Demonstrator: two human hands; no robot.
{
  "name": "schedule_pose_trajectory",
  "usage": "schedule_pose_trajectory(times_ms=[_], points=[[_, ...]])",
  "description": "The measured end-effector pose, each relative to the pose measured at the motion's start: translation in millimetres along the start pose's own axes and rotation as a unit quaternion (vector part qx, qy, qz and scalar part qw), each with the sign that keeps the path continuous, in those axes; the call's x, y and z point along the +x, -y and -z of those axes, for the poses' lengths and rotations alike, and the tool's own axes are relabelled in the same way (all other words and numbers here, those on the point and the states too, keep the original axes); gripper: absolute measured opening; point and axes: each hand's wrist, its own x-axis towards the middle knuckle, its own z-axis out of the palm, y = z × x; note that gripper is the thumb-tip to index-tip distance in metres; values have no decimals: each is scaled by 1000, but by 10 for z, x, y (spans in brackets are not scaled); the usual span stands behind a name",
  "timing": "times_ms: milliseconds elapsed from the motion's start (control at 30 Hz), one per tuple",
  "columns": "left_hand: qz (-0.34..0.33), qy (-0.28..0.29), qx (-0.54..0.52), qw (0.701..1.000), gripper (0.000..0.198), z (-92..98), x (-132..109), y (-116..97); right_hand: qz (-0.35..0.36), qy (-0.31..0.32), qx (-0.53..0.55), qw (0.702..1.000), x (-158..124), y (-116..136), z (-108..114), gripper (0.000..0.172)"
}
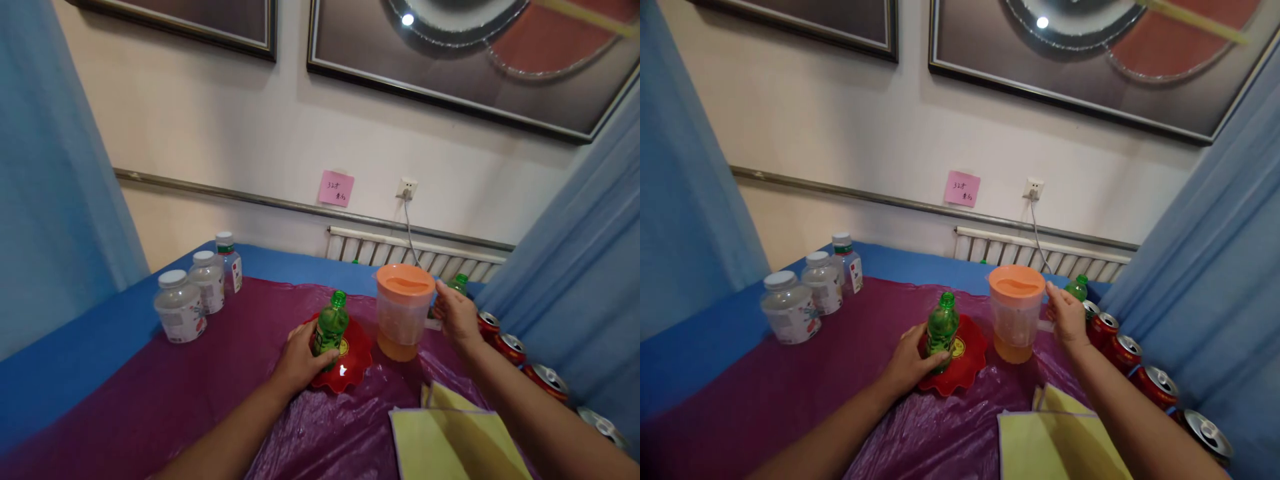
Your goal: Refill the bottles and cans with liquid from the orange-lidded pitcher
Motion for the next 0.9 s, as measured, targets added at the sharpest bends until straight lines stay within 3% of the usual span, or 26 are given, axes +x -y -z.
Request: schedule_pose_trajectory(times_ms=[200,333,567,900], points=[[-21,3,-8,1000,63,23,-18,-38,29,61,-46,997,204,660,-151,56],[-18,-2,-6,1000,60,21,-23,-40,58,114,-107,986,250,945,-256,57],[-10,1,0,1000,58,5,-24,-21,103,186,-232,949,249,1182,-382,61],[-18,11,-21,1000,63,28,-38,-43,114,205,-286,929,164,1378,-561,65]])
